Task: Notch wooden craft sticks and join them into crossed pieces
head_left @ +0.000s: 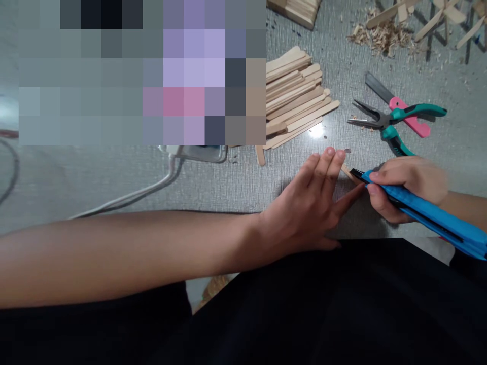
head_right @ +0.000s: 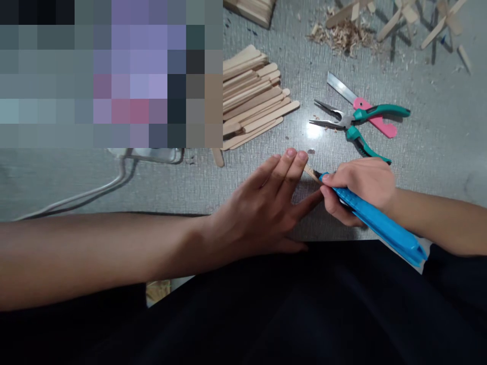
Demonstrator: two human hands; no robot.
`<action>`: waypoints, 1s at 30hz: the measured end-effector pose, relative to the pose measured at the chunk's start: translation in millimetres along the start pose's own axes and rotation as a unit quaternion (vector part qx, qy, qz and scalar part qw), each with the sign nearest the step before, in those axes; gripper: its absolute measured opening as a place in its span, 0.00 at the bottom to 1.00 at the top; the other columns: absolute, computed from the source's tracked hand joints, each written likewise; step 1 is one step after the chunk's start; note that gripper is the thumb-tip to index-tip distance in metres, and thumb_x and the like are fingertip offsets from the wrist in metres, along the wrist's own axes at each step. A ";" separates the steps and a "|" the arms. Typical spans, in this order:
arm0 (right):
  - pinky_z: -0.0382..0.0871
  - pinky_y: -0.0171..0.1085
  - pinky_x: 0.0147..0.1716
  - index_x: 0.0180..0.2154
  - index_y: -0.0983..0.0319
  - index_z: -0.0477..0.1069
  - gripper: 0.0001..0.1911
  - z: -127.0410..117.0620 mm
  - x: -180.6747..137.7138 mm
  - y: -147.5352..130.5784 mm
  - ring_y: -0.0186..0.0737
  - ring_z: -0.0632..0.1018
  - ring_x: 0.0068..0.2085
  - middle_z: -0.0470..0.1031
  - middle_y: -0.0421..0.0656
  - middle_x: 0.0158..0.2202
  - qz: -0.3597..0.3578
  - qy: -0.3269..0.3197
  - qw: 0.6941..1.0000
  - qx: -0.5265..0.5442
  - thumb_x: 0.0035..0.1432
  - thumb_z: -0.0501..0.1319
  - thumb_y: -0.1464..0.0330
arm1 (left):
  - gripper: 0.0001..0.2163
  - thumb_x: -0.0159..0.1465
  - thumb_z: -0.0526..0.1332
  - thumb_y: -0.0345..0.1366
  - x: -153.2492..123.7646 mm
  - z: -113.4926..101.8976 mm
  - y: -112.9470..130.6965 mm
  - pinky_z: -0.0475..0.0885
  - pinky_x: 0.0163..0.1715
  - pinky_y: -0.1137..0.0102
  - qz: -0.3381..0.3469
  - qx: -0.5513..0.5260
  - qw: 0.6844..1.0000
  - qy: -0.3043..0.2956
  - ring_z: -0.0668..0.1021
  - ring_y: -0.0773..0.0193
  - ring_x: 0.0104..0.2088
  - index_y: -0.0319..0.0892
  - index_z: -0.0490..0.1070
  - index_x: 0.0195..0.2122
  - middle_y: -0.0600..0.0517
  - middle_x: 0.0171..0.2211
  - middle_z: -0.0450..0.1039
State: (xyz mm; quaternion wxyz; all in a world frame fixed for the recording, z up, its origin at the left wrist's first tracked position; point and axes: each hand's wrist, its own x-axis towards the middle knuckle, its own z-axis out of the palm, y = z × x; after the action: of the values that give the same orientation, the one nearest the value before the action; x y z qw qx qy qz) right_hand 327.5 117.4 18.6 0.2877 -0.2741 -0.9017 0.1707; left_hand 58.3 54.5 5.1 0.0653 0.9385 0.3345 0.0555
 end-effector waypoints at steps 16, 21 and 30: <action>0.83 0.45 0.30 0.52 0.48 0.72 0.10 -4.8 7.3 1.3 0.45 0.87 0.28 0.86 0.34 0.32 0.009 -0.011 1.000 -0.017 0.75 0.68 0.67 | 0.26 0.84 0.61 0.47 -5.2 -18.2 12.1 0.88 0.60 0.56 0.068 0.103 0.984 0.128 0.92 0.44 0.59 0.25 0.84 0.61 0.28 0.61 0.88; 0.82 0.44 0.30 0.50 0.49 0.72 0.07 -2.9 3.8 3.5 0.43 0.86 0.28 0.86 0.34 0.32 0.011 0.002 1.000 -0.022 0.76 0.68 0.65 | 0.23 0.84 0.62 0.45 -1.0 -15.9 6.1 0.87 0.62 0.57 0.075 0.100 0.983 0.135 0.91 0.47 0.58 0.28 0.85 0.61 0.32 0.58 0.90; 0.80 0.43 0.28 0.49 0.50 0.74 0.06 -1.0 3.7 5.9 0.42 0.83 0.25 0.83 0.34 0.29 -0.005 0.023 1.000 -0.016 0.75 0.69 0.65 | 0.18 0.82 0.61 0.37 4.5 -13.0 0.5 0.87 0.59 0.58 0.081 0.090 0.979 0.164 0.91 0.50 0.53 0.28 0.86 0.57 0.36 0.53 0.92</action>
State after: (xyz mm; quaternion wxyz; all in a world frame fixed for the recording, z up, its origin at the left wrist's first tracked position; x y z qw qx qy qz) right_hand 328.0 124.4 18.2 0.3050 -0.2775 -0.8988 0.1487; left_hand 60.1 58.1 18.3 -0.0798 0.9427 0.2669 0.1836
